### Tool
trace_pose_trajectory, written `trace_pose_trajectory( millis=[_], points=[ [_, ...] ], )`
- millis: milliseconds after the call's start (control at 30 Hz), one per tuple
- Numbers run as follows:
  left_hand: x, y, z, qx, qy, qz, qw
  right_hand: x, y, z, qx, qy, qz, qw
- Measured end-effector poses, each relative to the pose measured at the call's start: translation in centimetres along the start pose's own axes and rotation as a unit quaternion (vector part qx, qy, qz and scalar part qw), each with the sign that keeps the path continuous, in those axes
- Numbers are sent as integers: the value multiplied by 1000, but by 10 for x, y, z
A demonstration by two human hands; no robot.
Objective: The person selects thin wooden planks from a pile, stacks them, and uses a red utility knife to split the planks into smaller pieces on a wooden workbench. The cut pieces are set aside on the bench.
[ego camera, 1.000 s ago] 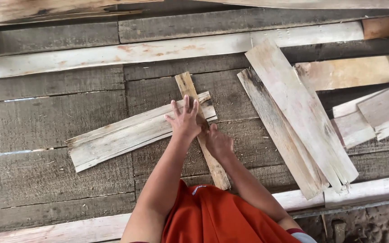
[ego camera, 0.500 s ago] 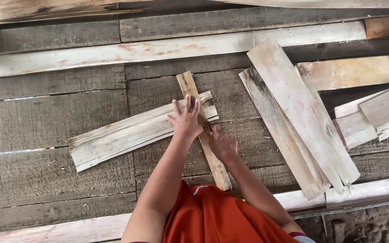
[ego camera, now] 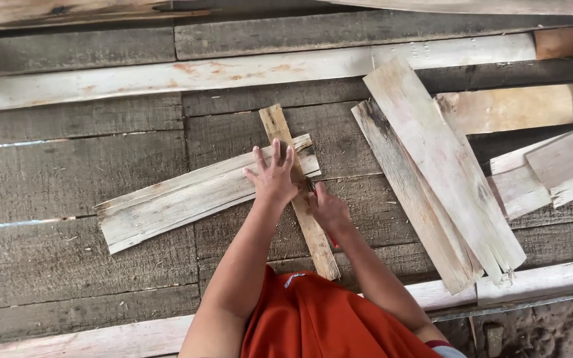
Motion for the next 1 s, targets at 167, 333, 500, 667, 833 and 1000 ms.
trace_pose_trajectory(
  millis=[167,333,500,667,833,1000],
  points=[
    [-1,-9,-5,-9,2,-12,1000,20,-26,-21,5,-31,36,999],
    [-1,-6,-2,5,-1,15,1000,16,-26,-20,11,-33,48,998],
    [-1,-10,-7,10,-3,-3,1000,4,-26,-11,-9,-67,96,993],
    [4,-3,5,9,-7,1,1000,17,-23,-12,6,-17,12,1000],
    [-1,-6,-2,20,-6,-20,1000,12,-13,-9,22,26,-3,999],
    [-2,-12,-8,25,-14,-4,1000,12,-17,-10,15,-20,63,998]
  ],
)
Point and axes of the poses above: each hand's wrist, its own z-axis away from the middle knuckle, its own y-axis out of the back of the hand, x = y × z, the point moved 6 cm from there along -z, towards the middle knuckle, and after that the axes turned 7 degrees about -z, right-handed, at the moved point
